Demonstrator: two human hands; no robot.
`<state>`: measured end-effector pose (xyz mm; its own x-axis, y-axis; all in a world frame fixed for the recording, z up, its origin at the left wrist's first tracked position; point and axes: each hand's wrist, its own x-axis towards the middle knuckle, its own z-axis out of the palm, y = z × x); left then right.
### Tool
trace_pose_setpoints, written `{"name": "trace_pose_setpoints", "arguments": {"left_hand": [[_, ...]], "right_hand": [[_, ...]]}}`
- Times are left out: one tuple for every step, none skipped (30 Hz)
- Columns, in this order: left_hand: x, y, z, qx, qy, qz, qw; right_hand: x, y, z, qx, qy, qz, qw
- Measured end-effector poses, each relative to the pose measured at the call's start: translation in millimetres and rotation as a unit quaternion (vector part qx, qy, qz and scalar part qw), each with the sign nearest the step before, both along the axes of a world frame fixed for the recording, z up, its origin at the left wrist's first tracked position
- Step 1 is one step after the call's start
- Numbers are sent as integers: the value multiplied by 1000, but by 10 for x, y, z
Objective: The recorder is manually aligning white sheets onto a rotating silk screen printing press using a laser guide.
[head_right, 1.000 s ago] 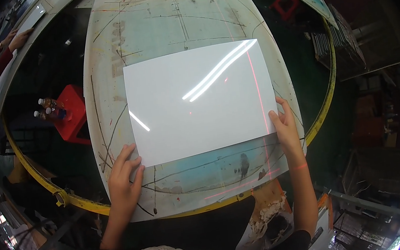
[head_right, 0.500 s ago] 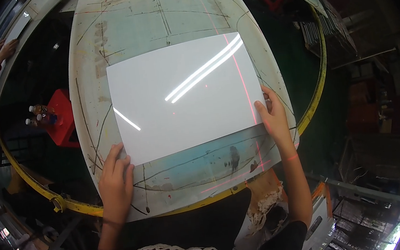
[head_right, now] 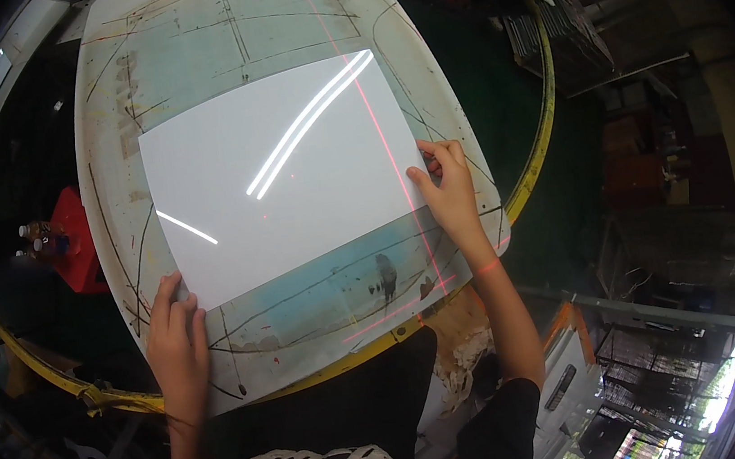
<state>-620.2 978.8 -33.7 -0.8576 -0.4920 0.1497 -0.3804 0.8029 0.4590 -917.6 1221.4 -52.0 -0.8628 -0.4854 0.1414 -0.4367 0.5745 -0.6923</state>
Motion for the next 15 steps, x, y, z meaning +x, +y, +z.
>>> {"name": "trace_pose_setpoints", "arguments": {"left_hand": [[-5, 5, 3, 3, 2, -3, 1000], [-2, 7, 15, 14, 0, 2, 1000], [4, 8, 22, 24, -3, 8, 1000], [20, 5, 15, 20, -1, 7, 1000], [10, 5, 4, 21, -2, 5, 1000], [0, 4, -1, 24, 0, 5, 1000], [-10, 4, -7, 26, 1, 5, 1000], [-10, 5, -11, 26, 2, 3, 1000], [-9, 5, -16, 25, 3, 2, 1000], [-9, 5, -22, 24, 4, 2, 1000], [-4, 2, -20, 24, 4, 1, 1000], [1, -2, -20, 22, 5, 1, 1000], [6, -7, -21, 20, 6, 1, 1000], [7, -6, -23, 20, 6, 0, 1000], [9, -5, -27, 13, 1, 1, 1000]], "right_hand": [[9, -7, 12, 2, 4, 2, 1000], [29, -25, 32, 0, -2, -1, 1000], [35, -30, 39, 1, -1, -2, 1000], [35, -34, 45, -2, 0, -1, 1000], [29, -30, 26, -3, -1, -1, 1000], [21, -23, 3, -2, -1, -3, 1000], [13, -15, -23, -7, 5, -1, 1000], [15, -10, -27, -13, 12, 1, 1000], [20, -10, -18, -13, 13, -1, 1000], [28, -14, -3, -7, 16, 0, 1000], [34, -21, 9, -2, 19, 1, 1000], [39, -28, 13, -3, 19, 0, 1000], [44, -35, 13, -2, 15, 0, 1000], [43, -35, 18, -1, 12, 0, 1000], [39, -31, 16, -1, 12, -1, 1000]]}}
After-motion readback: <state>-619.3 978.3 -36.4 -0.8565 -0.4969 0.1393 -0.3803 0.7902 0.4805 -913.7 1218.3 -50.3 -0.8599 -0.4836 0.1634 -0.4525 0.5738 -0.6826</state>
